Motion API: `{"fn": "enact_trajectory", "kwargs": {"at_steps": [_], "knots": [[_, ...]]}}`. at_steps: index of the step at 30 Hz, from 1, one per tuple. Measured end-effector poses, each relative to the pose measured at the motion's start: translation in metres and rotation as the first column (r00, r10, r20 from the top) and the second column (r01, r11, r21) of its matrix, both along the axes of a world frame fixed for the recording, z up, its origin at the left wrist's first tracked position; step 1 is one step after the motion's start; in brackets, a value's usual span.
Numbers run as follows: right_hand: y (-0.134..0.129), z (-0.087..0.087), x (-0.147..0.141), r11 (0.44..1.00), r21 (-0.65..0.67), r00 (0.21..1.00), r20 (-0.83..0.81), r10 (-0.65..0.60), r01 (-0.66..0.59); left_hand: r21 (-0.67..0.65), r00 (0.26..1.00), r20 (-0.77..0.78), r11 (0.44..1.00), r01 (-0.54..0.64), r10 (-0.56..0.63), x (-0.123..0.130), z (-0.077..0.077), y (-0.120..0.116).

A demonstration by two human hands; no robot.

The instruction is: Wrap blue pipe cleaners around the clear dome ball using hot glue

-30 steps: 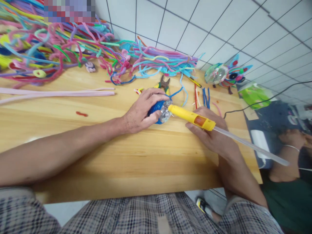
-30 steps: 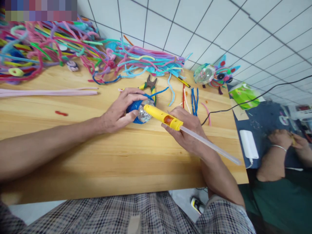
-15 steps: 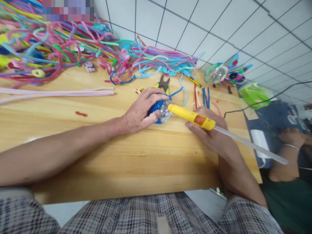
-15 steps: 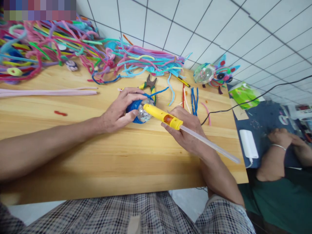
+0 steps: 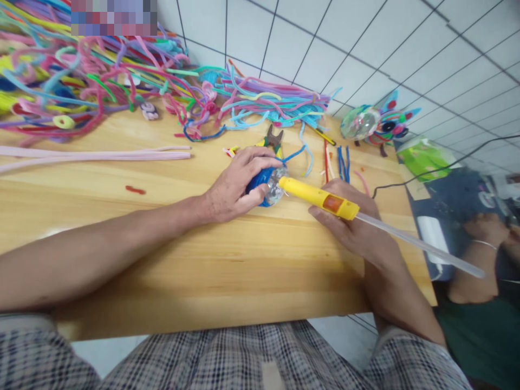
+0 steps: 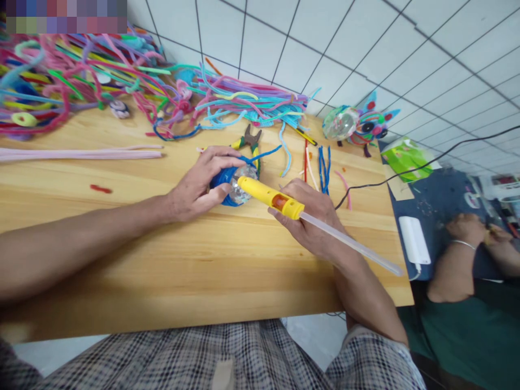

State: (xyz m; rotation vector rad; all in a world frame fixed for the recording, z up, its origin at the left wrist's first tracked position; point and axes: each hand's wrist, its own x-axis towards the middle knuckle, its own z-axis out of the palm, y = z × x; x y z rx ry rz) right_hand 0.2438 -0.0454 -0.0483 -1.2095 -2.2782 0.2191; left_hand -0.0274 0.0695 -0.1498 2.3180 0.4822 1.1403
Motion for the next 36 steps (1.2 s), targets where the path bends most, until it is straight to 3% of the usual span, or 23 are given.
{"fn": "enact_trajectory", "kwargs": {"at_steps": [19, 30, 34, 36], "knots": [[0.002, 0.000, 0.002, 0.995, -0.055, 0.996, -0.024, -0.084, 0.082, -0.007, 1.000, 0.019, 1.000, 0.014, -0.014, -0.001, -0.001, 0.001], [0.000, 0.000, 0.000, 0.997, -0.072, 0.999, -0.034, -0.022, 0.019, 0.046, 0.998, 0.064, 0.999, -0.009, 0.006, 0.004, -0.003, 0.000], [-0.003, 0.006, 0.010, 0.984, -0.165, 0.993, -0.085, -0.081, 0.066, 0.019, 1.000, 0.005, 1.000, -0.023, 0.023, 0.002, -0.003, 0.001], [-0.002, 0.010, 0.024, 0.969, -0.203, 0.973, -0.156, -0.172, 0.139, 0.010, 1.000, -0.004, 1.000, -0.025, 0.025, 0.000, -0.002, 0.001]]}}
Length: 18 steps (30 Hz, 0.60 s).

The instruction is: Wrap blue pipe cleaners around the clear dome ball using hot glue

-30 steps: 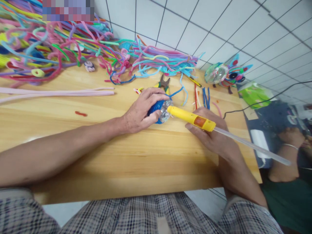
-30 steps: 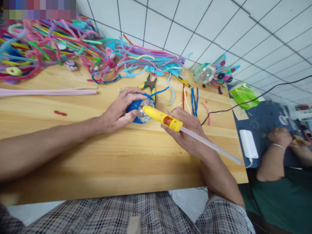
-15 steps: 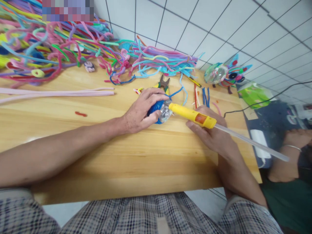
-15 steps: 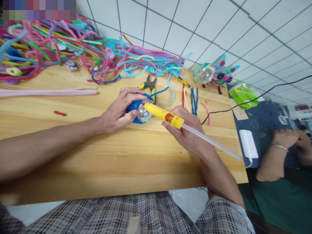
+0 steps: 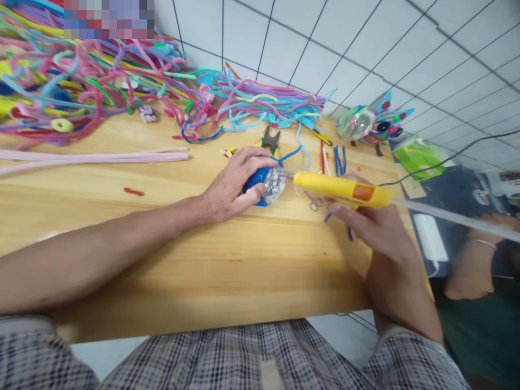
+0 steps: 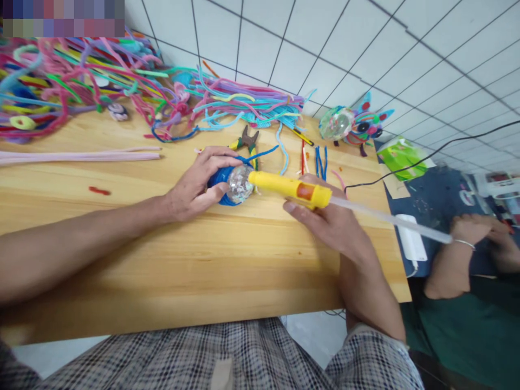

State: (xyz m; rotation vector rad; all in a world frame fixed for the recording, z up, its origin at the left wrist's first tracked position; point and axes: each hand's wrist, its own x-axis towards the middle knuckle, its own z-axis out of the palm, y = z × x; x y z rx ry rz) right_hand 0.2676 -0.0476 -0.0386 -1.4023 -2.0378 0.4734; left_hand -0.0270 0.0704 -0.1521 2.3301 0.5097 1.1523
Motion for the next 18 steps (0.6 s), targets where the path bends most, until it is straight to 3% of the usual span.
{"fn": "enact_trajectory", "kwargs": {"at_steps": [3, 6, 8, 11, 14, 16, 18], "knots": [[0.005, 0.002, 0.033, 0.980, -0.041, 0.969, -0.148, -0.198, 0.194, -0.001, 1.000, 0.012, 1.000, 0.004, -0.004, -0.002, 0.002, -0.001], [0.009, -0.005, 0.076, 0.922, -0.099, 0.898, -0.212, -0.386, 0.373, 0.002, 0.999, 0.022, 1.000, 0.028, -0.028, -0.004, 0.003, 0.000], [0.008, -0.017, 0.106, 0.835, -0.134, 0.809, -0.206, -0.550, 0.533, -0.006, 0.999, 0.025, 0.999, 0.043, -0.043, -0.006, 0.001, 0.003], [0.001, -0.042, 0.148, 0.649, -0.187, 0.637, -0.129, -0.760, 0.737, 0.009, 0.995, 0.069, 0.997, 0.077, -0.078, -0.006, -0.005, 0.010], [-0.005, -0.068, 0.181, 0.478, -0.192, 0.483, -0.019, -0.875, 0.857, 0.042, 0.987, 0.094, 0.991, 0.128, -0.131, -0.006, -0.012, 0.017], [-0.006, -0.082, 0.199, 0.427, -0.163, 0.437, 0.031, -0.899, 0.889, 0.043, 0.988, 0.082, 0.991, 0.128, -0.131, -0.007, -0.013, 0.019], [-0.006, -0.094, 0.213, 0.430, -0.152, 0.441, 0.043, -0.897, 0.890, 0.052, 0.990, 0.071, 0.992, 0.115, -0.118, -0.007, -0.012, 0.018]]}}
